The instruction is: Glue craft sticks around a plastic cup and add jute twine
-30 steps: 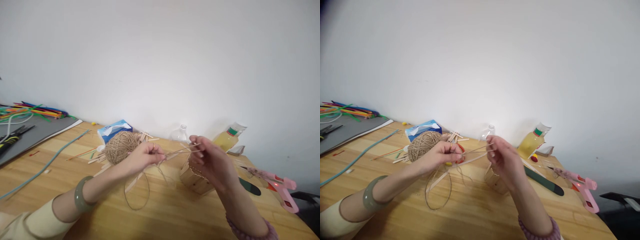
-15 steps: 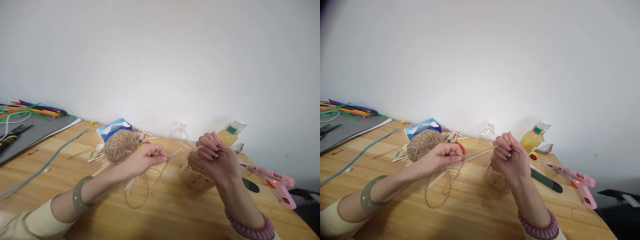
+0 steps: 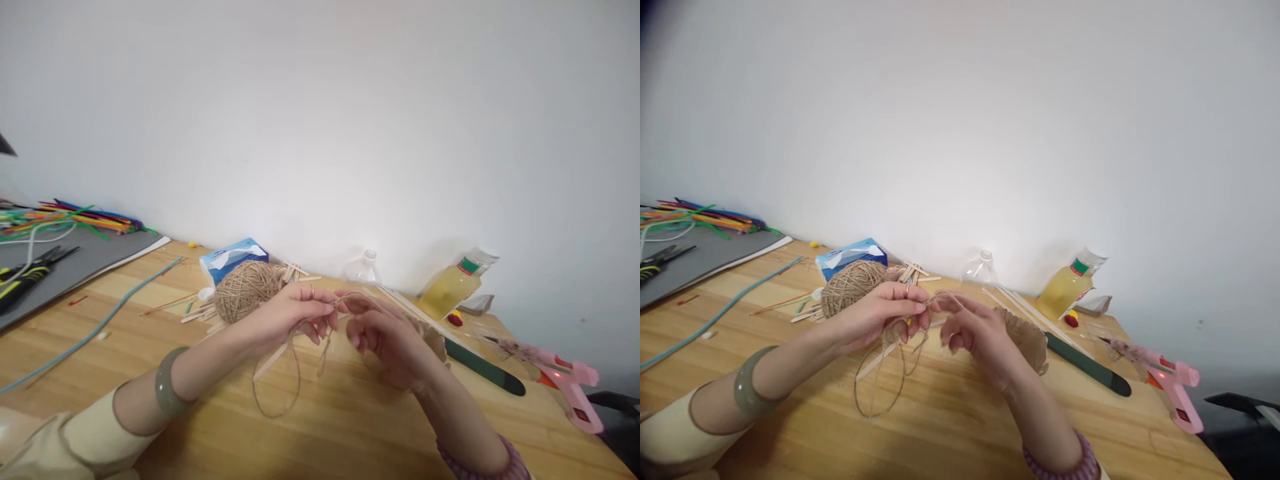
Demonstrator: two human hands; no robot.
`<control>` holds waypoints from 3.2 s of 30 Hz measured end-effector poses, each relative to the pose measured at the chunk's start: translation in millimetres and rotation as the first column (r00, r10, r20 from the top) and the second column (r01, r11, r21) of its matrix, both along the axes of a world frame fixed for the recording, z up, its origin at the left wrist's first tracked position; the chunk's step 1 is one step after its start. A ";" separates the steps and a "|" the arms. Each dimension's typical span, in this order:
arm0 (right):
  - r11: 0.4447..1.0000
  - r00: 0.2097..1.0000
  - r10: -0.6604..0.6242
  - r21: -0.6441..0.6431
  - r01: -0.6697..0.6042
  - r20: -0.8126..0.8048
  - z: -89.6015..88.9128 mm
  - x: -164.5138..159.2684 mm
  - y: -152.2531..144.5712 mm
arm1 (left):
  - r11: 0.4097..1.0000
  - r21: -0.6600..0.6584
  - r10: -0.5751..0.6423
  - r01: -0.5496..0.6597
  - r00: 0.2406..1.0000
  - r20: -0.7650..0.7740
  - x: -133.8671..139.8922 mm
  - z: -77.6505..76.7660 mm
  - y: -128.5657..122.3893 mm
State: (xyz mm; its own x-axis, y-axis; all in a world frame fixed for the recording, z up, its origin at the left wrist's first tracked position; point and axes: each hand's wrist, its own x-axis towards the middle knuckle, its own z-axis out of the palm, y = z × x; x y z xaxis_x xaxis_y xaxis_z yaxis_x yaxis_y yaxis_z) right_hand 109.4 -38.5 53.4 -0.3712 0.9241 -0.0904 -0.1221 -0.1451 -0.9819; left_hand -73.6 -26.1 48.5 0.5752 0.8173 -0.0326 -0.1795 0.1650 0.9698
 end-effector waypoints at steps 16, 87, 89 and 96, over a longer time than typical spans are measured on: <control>0.692 0.682 -0.332 0.660 -0.293 0.651 -14.7 -12.8 -7.2 | 0.976 0.028 0.215 -0.218 0.973 0.078 7.9 -3.9 0.3; 0.895 0.959 -0.281 0.368 0.251 0.031 4.5 15.2 5.9 | 0.968 0.237 -0.019 0.085 0.963 -0.270 -0.2 -6.3 9.5; 0.924 0.931 -0.299 0.180 0.337 -0.208 6.8 21.6 9.4 | 0.969 0.228 -0.028 0.096 0.959 -0.282 0.6 -7.9 9.6; 0.970 0.841 -0.210 -0.002 0.241 -0.498 19.0 32.3 7.2 | 0.965 0.238 -0.038 0.109 0.957 -0.287 2.8 -16.1 8.7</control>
